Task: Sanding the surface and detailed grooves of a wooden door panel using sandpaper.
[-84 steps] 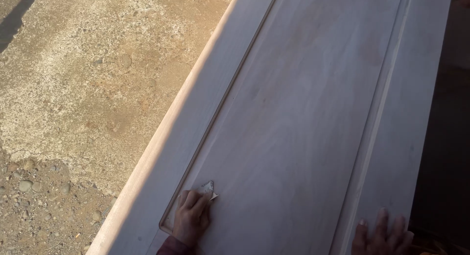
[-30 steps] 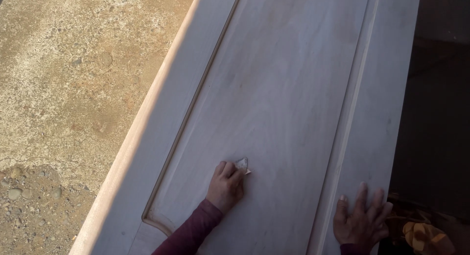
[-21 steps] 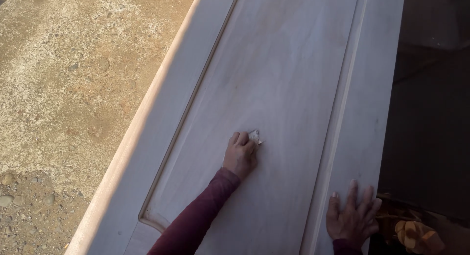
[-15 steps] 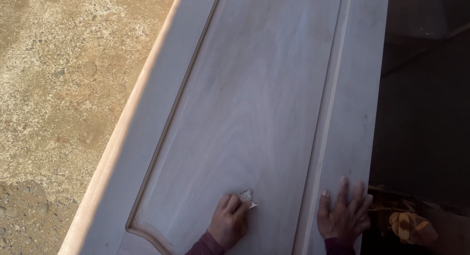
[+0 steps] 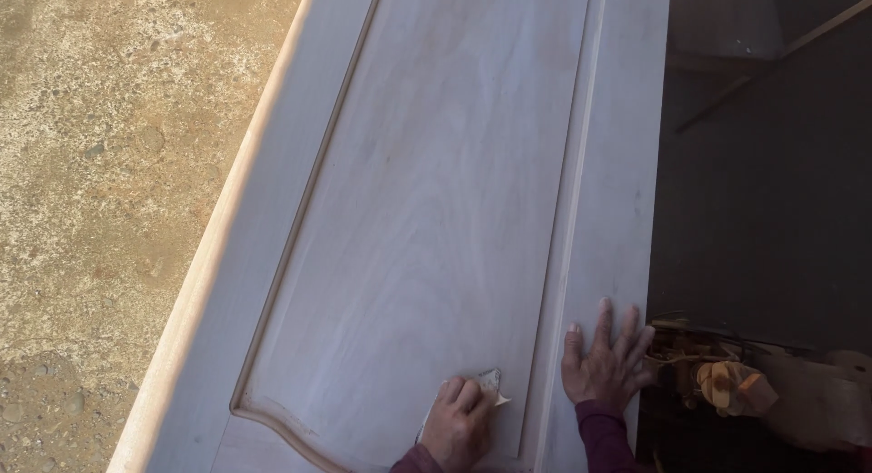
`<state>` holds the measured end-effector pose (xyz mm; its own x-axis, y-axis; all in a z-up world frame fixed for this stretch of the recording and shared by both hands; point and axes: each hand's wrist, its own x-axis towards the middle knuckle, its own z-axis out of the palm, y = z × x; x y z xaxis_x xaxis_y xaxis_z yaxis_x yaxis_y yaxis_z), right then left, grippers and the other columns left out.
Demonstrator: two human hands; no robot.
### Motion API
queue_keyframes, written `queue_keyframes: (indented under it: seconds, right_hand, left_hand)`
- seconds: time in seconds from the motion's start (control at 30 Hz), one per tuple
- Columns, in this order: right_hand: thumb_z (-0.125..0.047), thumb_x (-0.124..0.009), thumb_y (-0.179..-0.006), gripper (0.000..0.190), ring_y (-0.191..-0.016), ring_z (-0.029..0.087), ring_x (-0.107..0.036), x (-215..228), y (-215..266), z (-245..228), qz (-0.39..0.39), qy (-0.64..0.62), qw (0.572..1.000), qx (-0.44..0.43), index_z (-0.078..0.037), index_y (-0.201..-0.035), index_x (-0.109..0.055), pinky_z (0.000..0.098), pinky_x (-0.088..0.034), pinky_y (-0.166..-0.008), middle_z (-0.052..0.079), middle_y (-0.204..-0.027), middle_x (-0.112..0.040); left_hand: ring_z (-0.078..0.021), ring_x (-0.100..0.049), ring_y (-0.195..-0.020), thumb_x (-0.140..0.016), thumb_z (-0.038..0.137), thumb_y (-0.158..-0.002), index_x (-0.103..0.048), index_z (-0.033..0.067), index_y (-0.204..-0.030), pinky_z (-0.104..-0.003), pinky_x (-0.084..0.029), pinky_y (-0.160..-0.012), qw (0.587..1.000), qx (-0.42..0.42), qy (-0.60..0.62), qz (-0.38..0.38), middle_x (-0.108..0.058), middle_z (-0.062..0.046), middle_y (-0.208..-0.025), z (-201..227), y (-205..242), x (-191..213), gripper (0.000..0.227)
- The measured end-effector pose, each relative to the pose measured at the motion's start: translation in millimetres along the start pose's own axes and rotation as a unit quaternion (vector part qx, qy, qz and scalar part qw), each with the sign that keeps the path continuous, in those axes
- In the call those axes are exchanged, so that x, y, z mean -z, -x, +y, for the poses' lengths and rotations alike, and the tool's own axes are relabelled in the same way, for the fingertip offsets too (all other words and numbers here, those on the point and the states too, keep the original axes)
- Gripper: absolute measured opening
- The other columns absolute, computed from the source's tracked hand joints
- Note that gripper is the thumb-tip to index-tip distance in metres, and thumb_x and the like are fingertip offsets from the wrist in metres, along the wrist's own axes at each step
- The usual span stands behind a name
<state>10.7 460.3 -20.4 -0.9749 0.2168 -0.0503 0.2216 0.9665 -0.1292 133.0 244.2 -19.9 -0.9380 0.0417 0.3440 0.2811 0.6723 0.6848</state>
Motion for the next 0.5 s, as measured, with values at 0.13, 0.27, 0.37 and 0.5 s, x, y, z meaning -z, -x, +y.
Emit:
queue_keyframes:
  seconds: [0.13,0.27,0.37,0.5]
  right_hand:
    - [-0.063,-0.039,-0.094,0.076,-0.157,0.041,-0.001,-1,3,3,0.021,-0.012,1.0,0.018,-0.027,-0.161,-0.03,0.0753,-0.011,-0.112,0.013,-0.172,-0.008]
    - [-0.064,-0.037,-0.095,0.076,-0.156,0.044,-0.004,1,7,4,0.026,-0.028,0.999,0.026,-0.028,-0.161,-0.029,0.0749,-0.013,-0.112,0.013,-0.172,-0.01]
    - [-0.063,-0.034,-0.097,0.075,-0.156,0.046,-0.005,1,27,16,0.037,-0.024,0.998,0.055,-0.027,-0.162,-0.029,0.0751,-0.01,-0.114,0.014,-0.172,-0.011]
    - [-0.061,-0.03,-0.1,0.074,-0.158,0.044,-0.006,2,87,32,0.035,-0.041,0.995,0.081,-0.023,-0.164,-0.029,0.0774,-0.003,-0.117,0.016,-0.173,-0.012]
  left_hand:
    - [-0.0304,-0.055,-0.093,-0.069,-0.002,-0.077,-0.07,-0.0014,-0.1,-0.042,-0.051,-0.083,0.999,-0.041,0.017,-0.031,-0.054,-0.013,-0.094,-1,-40,-11,0.023]
    - [-0.0316,-0.054,-0.093,-0.066,-0.001,-0.077,-0.067,0.0022,-0.082,-0.042,-0.047,-0.082,0.998,-0.027,-0.022,0.056,-0.056,-0.013,-0.095,-15,-123,-41,0.006]
    - [-0.0307,-0.054,-0.098,-0.067,0.001,-0.075,-0.068,0.0023,-0.088,-0.042,-0.047,-0.086,0.997,-0.029,-0.04,0.063,-0.057,-0.012,-0.1,-2,-81,-33,0.014]
    - [-0.0316,-0.053,-0.105,-0.07,0.007,-0.076,-0.071,0.0024,-0.098,-0.043,-0.047,-0.09,0.999,-0.037,0.002,0.01,-0.056,-0.014,-0.107,24,42,1,0.022]
